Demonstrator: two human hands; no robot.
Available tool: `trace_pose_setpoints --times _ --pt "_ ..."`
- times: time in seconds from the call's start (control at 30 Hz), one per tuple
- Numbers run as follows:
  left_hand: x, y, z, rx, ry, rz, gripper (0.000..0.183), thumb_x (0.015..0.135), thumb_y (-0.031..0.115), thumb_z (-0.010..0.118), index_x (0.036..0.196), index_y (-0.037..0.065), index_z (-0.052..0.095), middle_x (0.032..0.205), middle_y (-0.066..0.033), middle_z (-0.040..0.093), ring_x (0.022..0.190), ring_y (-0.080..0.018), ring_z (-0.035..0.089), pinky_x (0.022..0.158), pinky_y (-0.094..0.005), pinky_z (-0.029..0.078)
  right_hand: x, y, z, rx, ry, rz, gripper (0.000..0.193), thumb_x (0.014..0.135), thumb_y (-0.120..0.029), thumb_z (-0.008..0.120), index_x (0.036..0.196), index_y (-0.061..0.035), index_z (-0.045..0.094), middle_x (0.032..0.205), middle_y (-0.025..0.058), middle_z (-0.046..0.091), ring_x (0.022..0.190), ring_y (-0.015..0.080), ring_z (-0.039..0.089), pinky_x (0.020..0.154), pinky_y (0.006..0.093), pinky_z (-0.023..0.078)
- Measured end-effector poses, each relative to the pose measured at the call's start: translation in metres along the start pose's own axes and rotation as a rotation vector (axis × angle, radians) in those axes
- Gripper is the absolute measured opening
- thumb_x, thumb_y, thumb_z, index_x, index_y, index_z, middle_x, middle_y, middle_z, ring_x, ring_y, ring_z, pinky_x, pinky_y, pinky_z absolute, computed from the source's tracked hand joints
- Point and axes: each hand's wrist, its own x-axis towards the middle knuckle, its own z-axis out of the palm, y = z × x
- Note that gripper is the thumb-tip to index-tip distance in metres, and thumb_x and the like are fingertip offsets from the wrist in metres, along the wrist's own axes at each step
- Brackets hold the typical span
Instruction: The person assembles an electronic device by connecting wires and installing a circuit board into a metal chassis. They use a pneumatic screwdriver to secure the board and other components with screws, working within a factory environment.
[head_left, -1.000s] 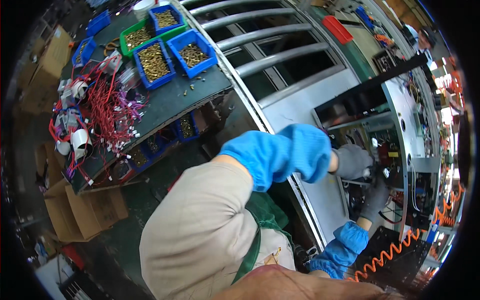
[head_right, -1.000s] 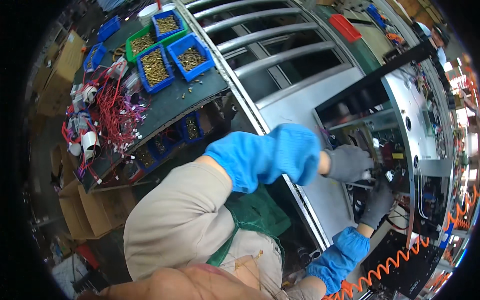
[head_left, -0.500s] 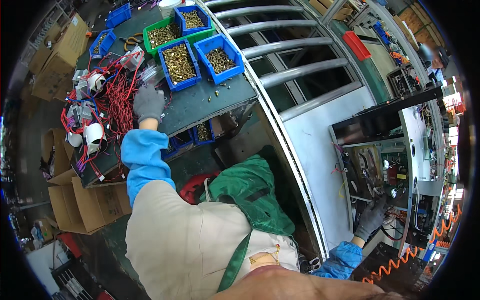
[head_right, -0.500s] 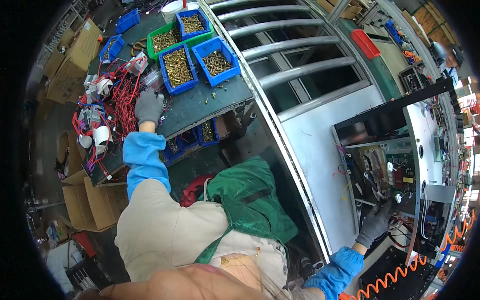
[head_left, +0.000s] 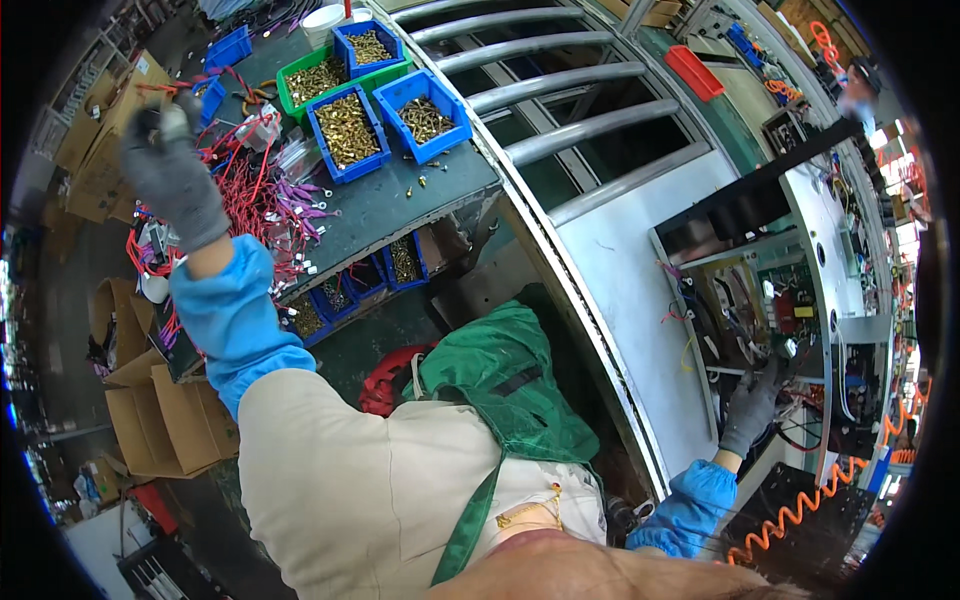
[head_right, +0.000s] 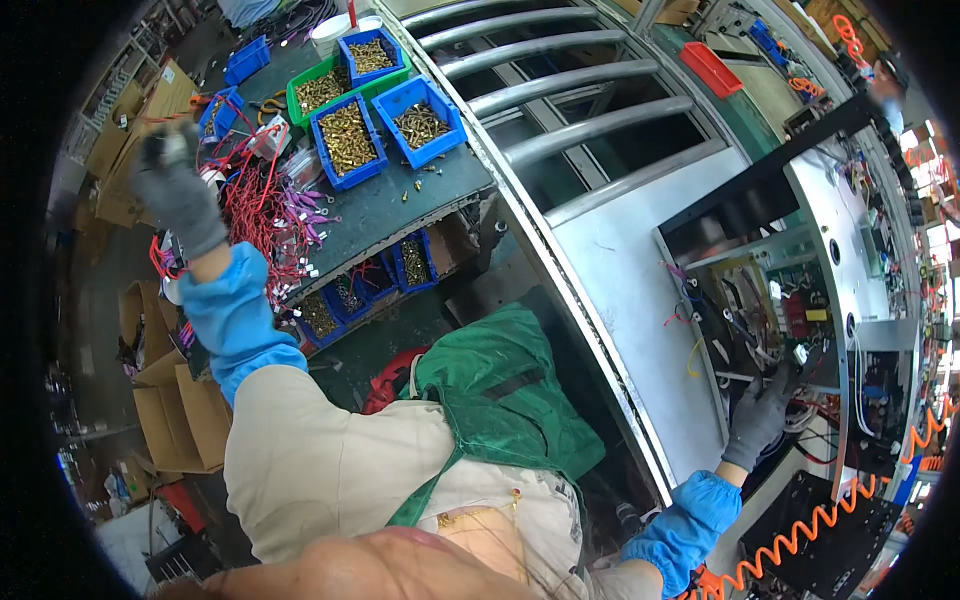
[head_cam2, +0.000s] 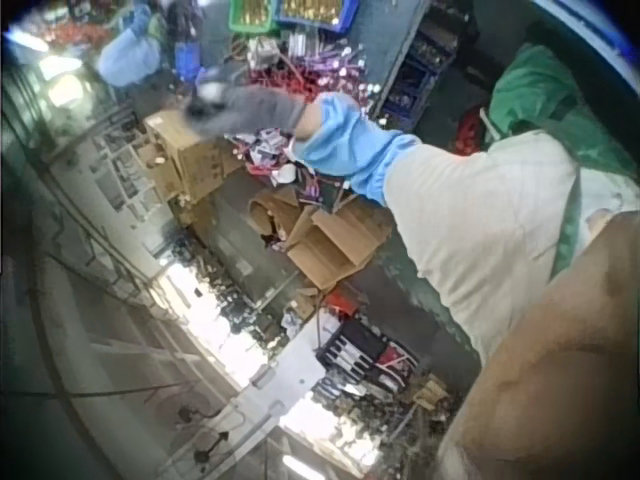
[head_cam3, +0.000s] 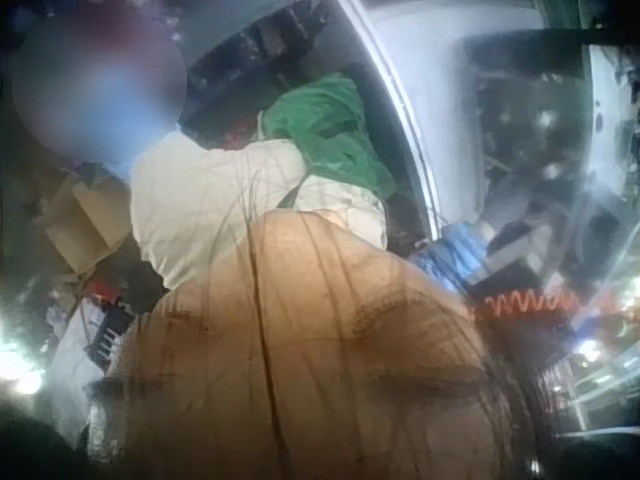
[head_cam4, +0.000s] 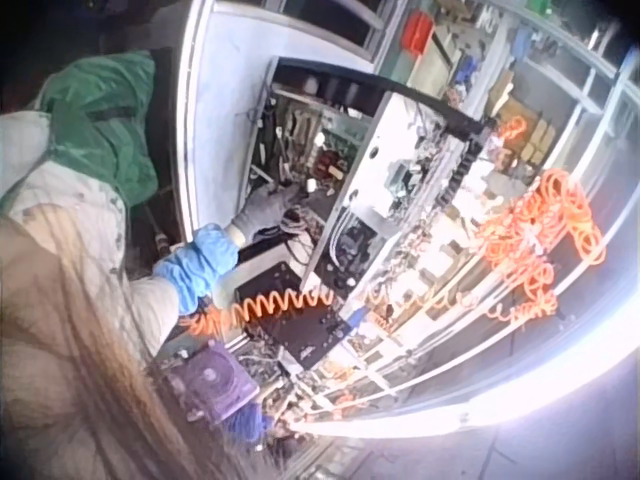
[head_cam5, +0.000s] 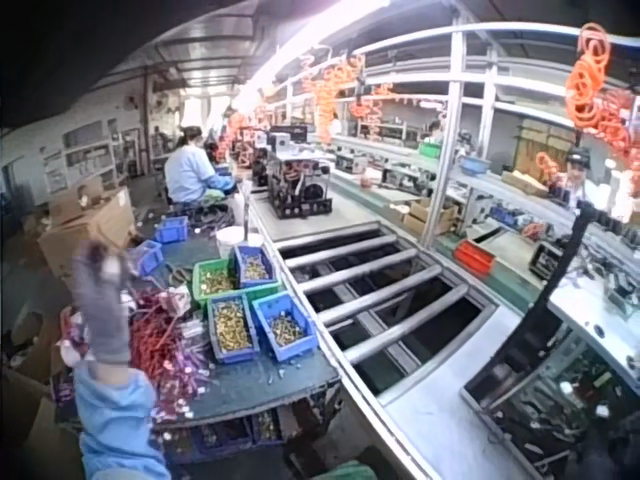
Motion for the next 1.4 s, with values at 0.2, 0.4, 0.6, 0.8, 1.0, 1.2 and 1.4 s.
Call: trace_pose_setpoints --times 0.2,0.4,0.6,0.8,1.0,1.2,1.4 --pt "-0.036 0.155 0.055 -0.300 -0.631 0.056 0.037 0.076 -0.004 0.064 0.112 -0.002 0.056 0.093 -0.0099 0.062 0.078 -0.0148 0.060 0.068 -0.0243 0.049 -0.004 -0.038 -0.040 0.033 -0.141 0.164 0.055 0.080 -0.016 0.058 0.133 -0.0134 0.044 0.130 0.0170 0.049 0.108 0.0343 0.056 0.087 0.0398 0.046" --pt "-0.176 0.206 0.188 -0.713 -1.473 0.516 0.044 0.069 0.005 0.070 0.111 0.010 0.058 0.107 -0.0122 0.059 0.092 -0.0314 0.060 0.078 -0.0367 0.051 -0.039 -0.109 -0.089 1.328 -0.191 0.196 0.044 0.080 -0.011 0.064 0.123 -0.0047 0.055 0.109 0.0084 0.063 0.104 0.0179 0.057 0.091 0.0317 0.045" --pt "-0.294 0.272 0.236 -0.988 -1.477 0.703 0.046 0.073 0.012 0.066 0.117 0.011 0.054 0.110 -0.0114 0.058 0.093 -0.0303 0.058 0.076 -0.0382 0.050 -0.078 -0.100 -0.086 1.329 -0.359 0.417 0.034 0.087 -0.020 0.059 0.115 -0.0016 0.054 0.086 0.0067 0.061 0.077 0.0120 0.057 0.069 0.0256 0.046" --pt "-0.341 0.286 0.265 -1.099 -1.574 0.222 0.037 0.075 0.012 0.066 0.110 0.007 0.057 0.101 -0.0110 0.061 0.085 -0.0260 0.061 0.074 -0.0338 0.050 -0.086 -0.054 -0.064 1.196 -0.052 0.651 0.022 0.087 -0.019 0.058 0.095 0.0017 0.061 0.070 0.0035 0.057 0.060 0.0078 0.052 0.053 0.0237 0.042" --pt "-0.358 0.286 0.285 -1.091 -1.671 -0.240 0.022 0.085 0.008 0.053 0.105 0.001 0.059 0.087 -0.0079 0.061 0.072 -0.0132 0.059 0.065 -0.0282 0.048 -0.045 -0.060 -0.059 1.414 -0.042 0.555 0.022 0.089 -0.018 0.057 0.103 -0.0004 0.061 0.067 0.0024 0.057 0.058 0.0080 0.053 0.053 0.0222 0.043" --pt "-0.375 0.316 0.322 -1.114 -1.441 -0.422 0.032 0.088 0.005 0.042 0.118 -0.001 0.051 0.104 -0.0146 0.061 0.086 -0.0201 0.062 0.077 -0.0308 0.050 0.003 -0.060 -0.035 0.978 0.328 0.536 0.020 0.088 -0.021 0.061 0.095 -0.0027 0.064 0.072 0.0092 0.063 0.058 0.0143 0.060 0.054 0.0272 0.048" --pt "-0.368 0.330 0.333 -1.069 -1.459 -0.529 0.031 0.089 0.007 0.040 0.117 -0.003 0.049 0.102 -0.0184 0.063 0.076 -0.0218 0.067 0.067 -0.0303 0.053 -0.005 -0.033 -0.034 0.844 0.240 0.465 0.020 0.085 -0.018 0.064 0.096 -0.0017 0.066 0.070 0.0062 0.064 0.060 0.0093 0.057 0.055 0.0242 0.046"
